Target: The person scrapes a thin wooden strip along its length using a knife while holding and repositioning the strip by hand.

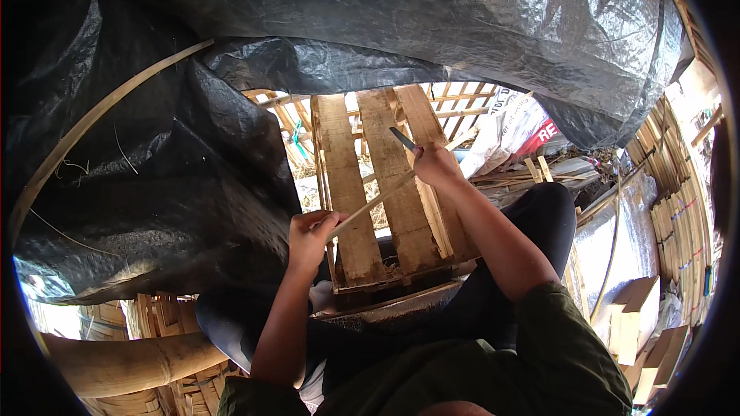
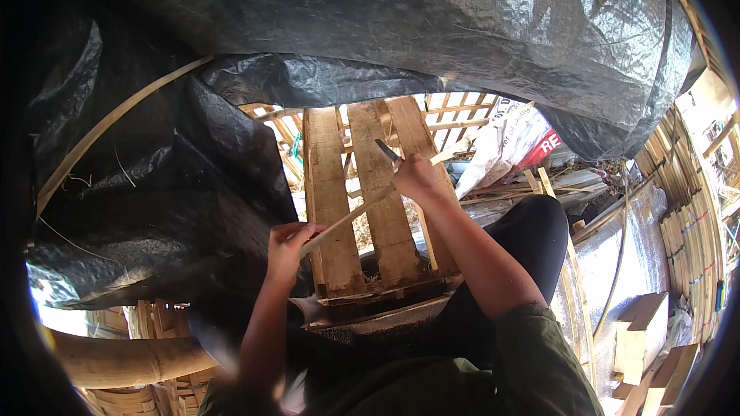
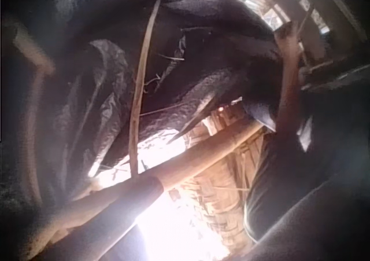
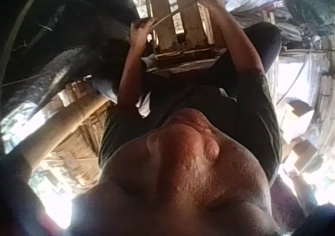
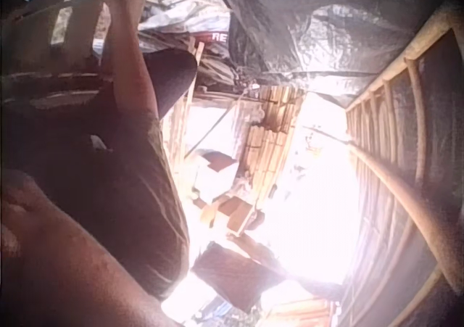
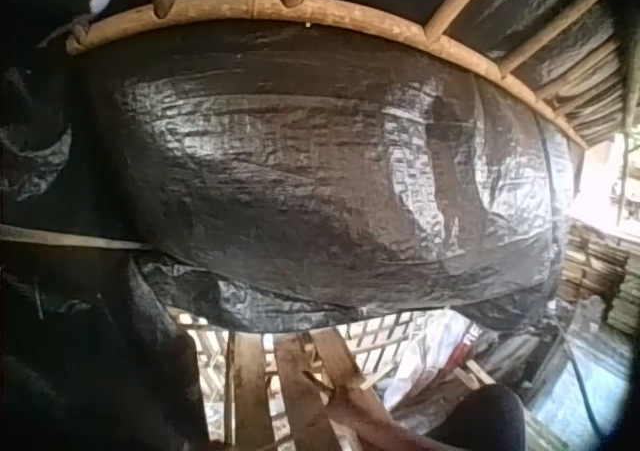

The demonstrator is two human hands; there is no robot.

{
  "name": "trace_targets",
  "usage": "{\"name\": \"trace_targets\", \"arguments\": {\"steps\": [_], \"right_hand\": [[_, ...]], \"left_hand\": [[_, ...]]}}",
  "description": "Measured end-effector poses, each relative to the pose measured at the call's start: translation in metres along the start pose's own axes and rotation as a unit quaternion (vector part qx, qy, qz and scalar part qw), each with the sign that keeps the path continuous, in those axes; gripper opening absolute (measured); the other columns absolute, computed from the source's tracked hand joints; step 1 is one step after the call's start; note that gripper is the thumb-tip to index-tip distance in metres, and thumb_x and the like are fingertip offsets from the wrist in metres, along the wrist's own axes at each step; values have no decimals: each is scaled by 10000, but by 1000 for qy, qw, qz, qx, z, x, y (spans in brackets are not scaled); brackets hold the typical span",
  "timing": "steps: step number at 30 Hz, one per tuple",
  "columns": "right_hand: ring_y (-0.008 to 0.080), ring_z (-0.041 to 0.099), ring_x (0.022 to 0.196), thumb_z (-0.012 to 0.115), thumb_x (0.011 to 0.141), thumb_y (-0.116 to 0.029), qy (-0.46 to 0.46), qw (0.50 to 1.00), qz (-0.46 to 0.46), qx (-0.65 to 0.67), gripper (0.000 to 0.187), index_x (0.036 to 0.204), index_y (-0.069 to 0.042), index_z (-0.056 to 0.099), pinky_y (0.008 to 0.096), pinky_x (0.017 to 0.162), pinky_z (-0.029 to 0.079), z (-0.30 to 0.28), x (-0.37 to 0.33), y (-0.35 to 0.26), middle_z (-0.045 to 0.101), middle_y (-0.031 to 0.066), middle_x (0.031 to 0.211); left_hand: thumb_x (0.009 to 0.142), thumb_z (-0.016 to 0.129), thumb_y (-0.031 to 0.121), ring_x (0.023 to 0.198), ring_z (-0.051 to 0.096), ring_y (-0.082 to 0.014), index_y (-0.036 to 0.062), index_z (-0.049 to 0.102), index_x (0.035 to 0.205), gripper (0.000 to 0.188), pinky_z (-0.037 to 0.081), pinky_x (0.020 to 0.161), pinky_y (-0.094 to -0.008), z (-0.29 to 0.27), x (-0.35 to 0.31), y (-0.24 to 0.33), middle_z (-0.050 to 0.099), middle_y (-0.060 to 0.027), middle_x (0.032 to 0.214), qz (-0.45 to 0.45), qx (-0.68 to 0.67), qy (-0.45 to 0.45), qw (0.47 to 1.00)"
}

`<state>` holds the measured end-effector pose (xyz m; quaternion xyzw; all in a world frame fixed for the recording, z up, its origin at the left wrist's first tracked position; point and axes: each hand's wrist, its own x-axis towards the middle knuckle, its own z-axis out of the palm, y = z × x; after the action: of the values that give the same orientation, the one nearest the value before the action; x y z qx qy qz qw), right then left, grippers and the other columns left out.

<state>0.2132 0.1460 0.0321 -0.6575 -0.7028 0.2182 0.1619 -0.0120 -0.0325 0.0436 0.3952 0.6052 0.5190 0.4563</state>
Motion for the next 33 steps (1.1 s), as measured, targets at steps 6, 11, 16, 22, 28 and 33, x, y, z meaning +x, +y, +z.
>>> {"name": "trace_targets", "arguments": {"steps": [6, 11, 16, 22, 28, 33], "right_hand": [[247, 655, 509, 451, 990, -316, -148, 976, 59, 147, 446, 990, 103, 605, 372, 480, 540, -19, -1, 10, 644, 169, 691], [142, 616, 515, 433, 1016, -270, -220, 968, -32, 117, 316, 937, 6, 565, 291, 482, 528, -67, -36, -12, 579, 72, 673], [234, 638, 619, 464, 995, -261, -145, 984, -79, 63, 314, 912, 7, 606, 351, 573, 505, -56, -30, 25, 611, 148, 705], [410, 640, 769, 549, 930, -173, -80, 987, -98, 103, 228, 867, 24, 647, 444, 707, 489, -12, -25, 58, 641, 240, 764], [440, 602, 725, 542, 935, -162, 7, 987, -125, 98, 234, 837, 36, 617, 468, 639, 461, -5, -20, 53, 621, 250, 747], [453, 609, 725, 556, 936, -167, 37, 984, -111, 137, 221, 849, 28, 611, 471, 608, 461, -7, -19, 65, 614, 254, 729]], "left_hand": [[883, 617, 107, 765, 664, -121, -15, 738, 876, 172, 507, 748, -261, 8, 8, -22, 728, -85, 811, 35, 28, -6, 999], [882, 622, 83, 771, 647, -114, 38, 743, 914, 133, 494, 681, -258, 18, 12, -26, 721, -71, 841, -14, -133, -49, 990], [845, 671, 17, 671, 596, -82, 80, 741, 940, 133, 460, 570, -218, 31, 18, -27, 666, -46, 848, 180, 58, -38, 981], [801, 715, 41, 710, 656, -130, 21, 725, 941, 142, 515, 619, -243, 31, 24, -13, 665, -77, 832, 178, 152, -110, 966], [785, 729, 55, 686, 674, -163, 15, 717, 984, 204, 544, 654, -274, 26, 24, -9, 681, -95, 836, 142, 184, -117, 966], [782, 741, 104, 752, 702, -242, 43, 731, 964, 192, 537, 653, -312, 22, 30, -3, 693, -122, 838, 127, 354, -98, 921]]}}
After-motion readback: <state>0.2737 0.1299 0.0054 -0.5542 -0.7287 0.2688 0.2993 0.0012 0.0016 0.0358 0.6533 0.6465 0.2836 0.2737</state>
